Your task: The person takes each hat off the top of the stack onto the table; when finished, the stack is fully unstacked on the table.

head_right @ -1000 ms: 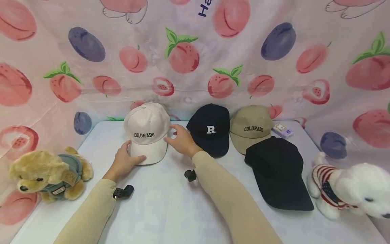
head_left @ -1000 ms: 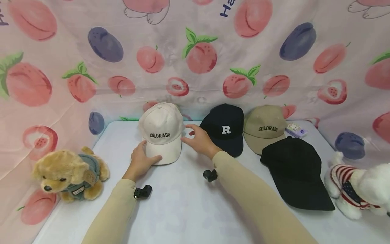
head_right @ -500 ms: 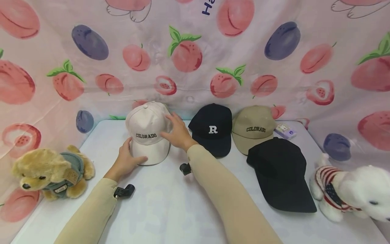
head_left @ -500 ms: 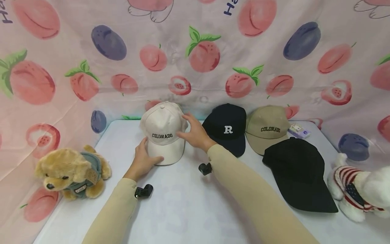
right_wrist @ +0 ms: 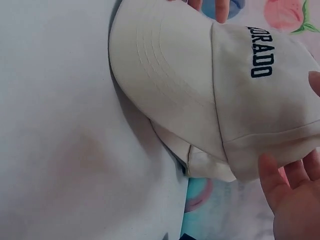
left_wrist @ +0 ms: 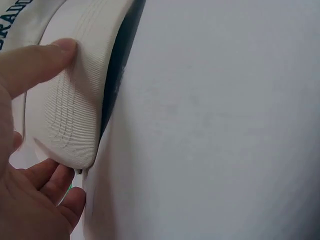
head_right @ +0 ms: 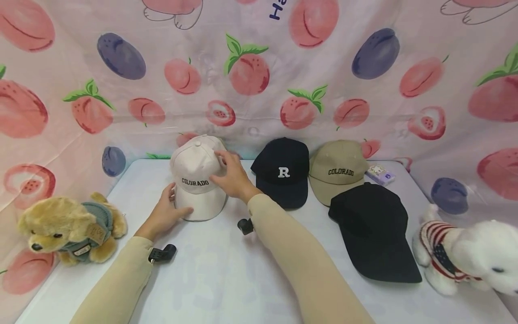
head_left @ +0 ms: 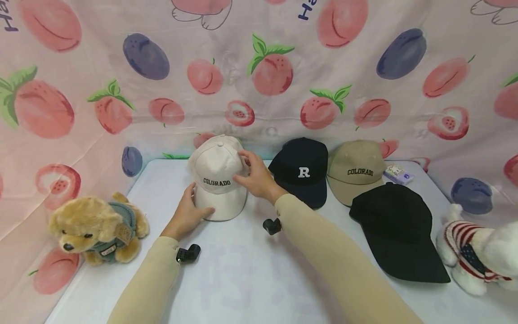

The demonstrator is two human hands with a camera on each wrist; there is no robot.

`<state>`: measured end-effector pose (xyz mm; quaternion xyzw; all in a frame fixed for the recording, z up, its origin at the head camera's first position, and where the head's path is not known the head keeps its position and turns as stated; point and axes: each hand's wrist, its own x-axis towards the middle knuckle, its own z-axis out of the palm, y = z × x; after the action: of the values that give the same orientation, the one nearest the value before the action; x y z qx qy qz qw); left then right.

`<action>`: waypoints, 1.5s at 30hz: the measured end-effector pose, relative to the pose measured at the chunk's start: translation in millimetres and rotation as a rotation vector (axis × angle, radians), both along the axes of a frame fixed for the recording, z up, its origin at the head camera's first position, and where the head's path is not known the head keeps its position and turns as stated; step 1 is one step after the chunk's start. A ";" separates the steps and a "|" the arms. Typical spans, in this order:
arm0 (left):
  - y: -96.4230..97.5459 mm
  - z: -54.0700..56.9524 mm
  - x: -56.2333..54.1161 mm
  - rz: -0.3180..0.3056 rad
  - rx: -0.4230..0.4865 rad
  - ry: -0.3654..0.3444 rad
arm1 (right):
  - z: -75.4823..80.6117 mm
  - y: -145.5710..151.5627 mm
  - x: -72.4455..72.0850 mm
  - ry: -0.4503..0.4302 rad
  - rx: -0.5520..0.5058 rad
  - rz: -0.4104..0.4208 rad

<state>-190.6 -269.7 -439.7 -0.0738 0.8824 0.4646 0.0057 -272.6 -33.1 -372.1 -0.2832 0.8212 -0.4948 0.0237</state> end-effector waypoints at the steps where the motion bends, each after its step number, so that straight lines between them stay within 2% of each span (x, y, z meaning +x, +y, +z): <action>1: -0.7 0.0 -0.3 -0.003 0.014 0.003 | -0.3 0.3 0.3 0.007 -0.001 0.011; 8: -2.2 3.4 -0.5 0.007 0.050 -0.009 | -1.2 3.5 1.9 0.028 -0.036 0.093; 14: -1.2 6.7 0.2 0.017 0.042 -0.024 | 0.5 6.3 4.4 0.041 -0.051 0.118; 26: -1.5 12.0 2.5 -0.011 0.039 -0.043 | 14.0 15.4 10.1 0.054 -0.013 0.077; 36: 5.3 23.1 12.3 -0.058 0.033 -0.080 | 23.2 27.4 11.4 0.102 0.001 0.041; 45: 17.5 24.5 20.2 -0.130 0.078 -0.050 | 28.3 43.8 12.4 0.152 -0.012 0.009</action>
<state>-170.4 -252.3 -415.2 -0.0274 0.8663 0.4951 0.0607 -260.2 10.7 -343.8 -0.3236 0.8165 -0.4766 -0.0383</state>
